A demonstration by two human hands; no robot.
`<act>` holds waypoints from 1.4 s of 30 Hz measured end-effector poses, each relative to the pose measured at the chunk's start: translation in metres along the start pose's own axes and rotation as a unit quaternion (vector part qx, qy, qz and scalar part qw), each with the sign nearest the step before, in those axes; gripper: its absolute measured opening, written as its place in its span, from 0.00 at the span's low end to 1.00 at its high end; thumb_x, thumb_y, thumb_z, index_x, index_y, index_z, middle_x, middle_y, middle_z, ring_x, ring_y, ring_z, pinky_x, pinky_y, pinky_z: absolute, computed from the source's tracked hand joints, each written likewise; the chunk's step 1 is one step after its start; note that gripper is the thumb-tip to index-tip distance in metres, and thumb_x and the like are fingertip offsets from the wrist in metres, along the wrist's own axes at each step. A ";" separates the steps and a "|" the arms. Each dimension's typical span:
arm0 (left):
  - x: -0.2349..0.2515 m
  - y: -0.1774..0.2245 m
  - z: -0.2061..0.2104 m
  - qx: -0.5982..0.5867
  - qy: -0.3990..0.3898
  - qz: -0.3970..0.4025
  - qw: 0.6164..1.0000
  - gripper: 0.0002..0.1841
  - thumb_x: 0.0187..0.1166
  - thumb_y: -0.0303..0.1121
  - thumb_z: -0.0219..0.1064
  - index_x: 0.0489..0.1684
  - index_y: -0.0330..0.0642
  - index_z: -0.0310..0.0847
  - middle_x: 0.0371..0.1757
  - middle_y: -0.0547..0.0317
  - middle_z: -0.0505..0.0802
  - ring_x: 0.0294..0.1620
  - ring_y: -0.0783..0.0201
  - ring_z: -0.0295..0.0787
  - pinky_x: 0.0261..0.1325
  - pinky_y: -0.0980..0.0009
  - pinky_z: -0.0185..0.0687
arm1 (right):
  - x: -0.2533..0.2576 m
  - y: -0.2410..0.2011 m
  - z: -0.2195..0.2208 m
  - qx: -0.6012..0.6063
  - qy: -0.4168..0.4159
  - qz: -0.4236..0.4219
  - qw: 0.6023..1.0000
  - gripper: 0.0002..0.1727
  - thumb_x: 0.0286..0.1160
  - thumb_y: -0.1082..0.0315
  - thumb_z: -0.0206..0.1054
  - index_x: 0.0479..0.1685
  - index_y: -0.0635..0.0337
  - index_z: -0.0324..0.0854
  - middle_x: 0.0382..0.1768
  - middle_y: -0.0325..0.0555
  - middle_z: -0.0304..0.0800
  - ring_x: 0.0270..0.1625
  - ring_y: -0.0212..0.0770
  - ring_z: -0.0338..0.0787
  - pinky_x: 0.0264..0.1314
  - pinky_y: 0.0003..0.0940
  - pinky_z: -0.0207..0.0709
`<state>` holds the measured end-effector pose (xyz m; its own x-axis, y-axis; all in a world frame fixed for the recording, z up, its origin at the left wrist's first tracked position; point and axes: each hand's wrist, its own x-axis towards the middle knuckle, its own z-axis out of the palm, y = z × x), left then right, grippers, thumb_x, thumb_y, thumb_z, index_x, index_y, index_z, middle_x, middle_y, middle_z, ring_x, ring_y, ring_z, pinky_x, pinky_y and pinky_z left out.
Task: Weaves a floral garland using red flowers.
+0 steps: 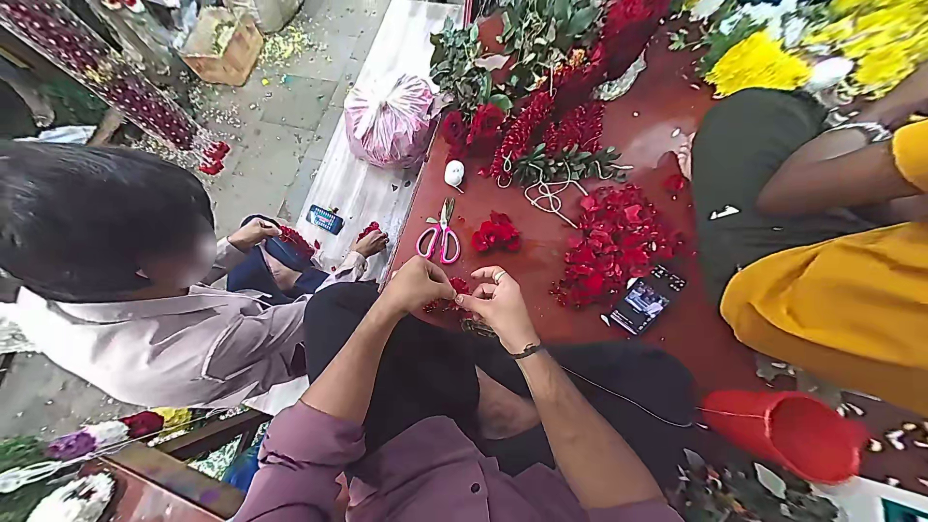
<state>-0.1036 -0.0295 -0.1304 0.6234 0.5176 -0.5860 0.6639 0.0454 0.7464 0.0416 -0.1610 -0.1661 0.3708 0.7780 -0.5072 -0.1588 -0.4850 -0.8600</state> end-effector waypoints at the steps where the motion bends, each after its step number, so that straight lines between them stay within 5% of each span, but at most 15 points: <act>1: 0.001 0.000 0.000 0.004 0.012 -0.003 1.000 0.05 0.70 0.29 0.79 0.28 0.38 0.92 0.25 0.55 0.91 0.24 0.64 0.81 0.31 0.61 0.77 | 0.001 0.001 -0.003 -0.007 0.000 -0.009 1.000 0.34 0.55 0.75 0.85 0.66 0.62 0.75 0.23 0.41 0.87 0.21 0.33 0.82 0.24 0.29 0.78; 6: 0.005 -0.005 -0.007 0.027 0.065 -0.032 0.997 0.07 0.70 0.34 0.78 0.29 0.40 0.92 0.24 0.55 0.90 0.25 0.62 0.82 0.33 0.56 0.78 | -0.003 0.010 -0.012 -0.069 -0.014 -0.044 0.996 0.40 0.59 0.62 0.83 0.76 0.59 0.73 0.52 0.49 0.89 0.50 0.42 0.91 0.51 0.41 0.87; 8: 0.007 -0.006 -0.011 0.036 0.076 -0.041 0.996 0.08 0.69 0.35 0.78 0.30 0.40 0.92 0.27 0.55 0.91 0.30 0.61 0.85 0.40 0.53 0.81 | -0.007 0.014 -0.007 -0.093 -0.054 -0.038 0.994 0.42 0.63 0.59 0.81 0.81 0.61 0.71 0.60 0.52 0.89 0.50 0.41 0.93 0.52 0.39 0.88; 11: 0.007 0.003 -0.021 0.084 0.099 -0.063 0.990 0.10 0.68 0.39 0.78 0.29 0.41 0.92 0.27 0.54 0.91 0.32 0.57 0.87 0.42 0.48 0.82 | -0.007 0.011 -0.005 -0.070 -0.039 -0.081 0.993 0.15 0.70 0.65 0.75 0.52 0.63 0.91 0.42 0.43 0.96 0.39 0.30 0.93 0.46 0.28 0.88; 13: 0.001 0.012 -0.027 0.139 0.130 -0.071 0.979 0.12 0.65 0.43 0.78 0.26 0.43 0.92 0.27 0.53 0.91 0.35 0.51 0.88 0.43 0.43 0.82 | -0.008 0.003 -0.013 -0.085 -0.054 -0.124 0.987 0.08 0.73 0.63 0.72 0.39 0.57 0.94 0.34 0.35 0.95 0.35 0.22 0.89 0.43 0.23 0.83; 16: -0.012 0.045 -0.021 0.255 0.163 -0.066 0.951 0.12 0.63 0.43 0.79 0.22 0.44 0.90 0.39 0.49 0.90 0.58 0.40 0.81 0.51 0.38 0.79 | -0.018 -0.017 -0.027 -0.046 -0.148 -0.190 0.969 0.08 0.74 0.65 0.72 0.39 0.57 0.94 0.35 0.33 0.96 0.37 0.20 0.89 0.45 0.20 0.83; 19: -0.032 0.088 -0.002 0.399 0.090 -0.018 0.913 0.12 0.61 0.38 0.78 0.19 0.40 0.86 0.44 0.45 0.89 0.65 0.36 0.80 0.50 0.37 0.83 | -0.026 -0.037 -0.046 0.010 -0.136 -0.235 0.962 0.06 0.72 0.69 0.71 0.38 0.59 0.93 0.33 0.34 0.94 0.34 0.24 0.89 0.40 0.24 0.85; 23: -0.053 0.154 0.010 0.433 -0.114 0.082 0.890 0.12 0.66 0.39 0.81 0.22 0.43 0.87 0.31 0.53 0.88 0.45 0.47 0.85 0.44 0.43 0.78 | -0.019 -0.044 -0.084 0.032 -0.104 -0.226 0.968 0.04 0.72 0.71 0.74 0.38 0.60 0.93 0.34 0.39 0.93 0.33 0.30 0.88 0.40 0.27 0.85; 26: -0.046 0.176 0.009 0.371 -0.153 0.117 0.909 0.11 0.66 0.40 0.82 0.22 0.45 0.90 0.24 0.58 0.88 0.33 0.56 0.84 0.37 0.48 0.79 | -0.029 -0.048 -0.102 0.049 -0.078 -0.266 0.960 0.05 0.72 0.69 0.72 0.38 0.58 0.93 0.32 0.37 0.93 0.31 0.29 0.87 0.37 0.26 0.83; 31: -0.034 0.177 0.015 0.246 -0.130 0.136 0.951 0.08 0.68 0.36 0.80 0.25 0.43 0.92 0.29 0.59 0.91 0.29 0.64 0.85 0.34 0.58 0.80 | -0.068 -0.069 -0.142 -0.004 -0.063 -0.388 0.920 0.06 0.73 0.67 0.72 0.37 0.58 0.93 0.35 0.34 0.93 0.39 0.26 0.89 0.44 0.23 0.85; 36: -0.029 0.179 0.024 0.191 -0.075 0.092 0.974 0.10 0.71 0.36 0.79 0.23 0.42 0.90 0.20 0.60 0.88 0.23 0.66 0.81 0.30 0.60 0.76 | -0.090 -0.077 -0.141 -0.035 -0.154 -0.449 0.880 0.06 0.73 0.70 0.72 0.38 0.63 0.93 0.33 0.39 0.92 0.40 0.24 0.87 0.45 0.19 0.82; 42: -0.027 0.167 0.025 0.222 0.021 0.073 0.972 0.11 0.65 0.41 0.80 0.19 0.48 0.90 0.22 0.60 0.90 0.28 0.60 0.87 0.34 0.51 0.80 | -0.086 -0.074 -0.128 -0.045 -0.117 -0.443 0.888 0.07 0.72 0.71 0.71 0.38 0.65 0.94 0.32 0.39 0.92 0.38 0.24 0.86 0.45 0.19 0.82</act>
<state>0.0007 -0.0571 0.0017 0.7131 0.5262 -0.4633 0.6882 -0.3994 0.6057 0.1380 -0.2433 -0.0518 0.1110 0.9268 0.3589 0.1776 0.3368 -0.9247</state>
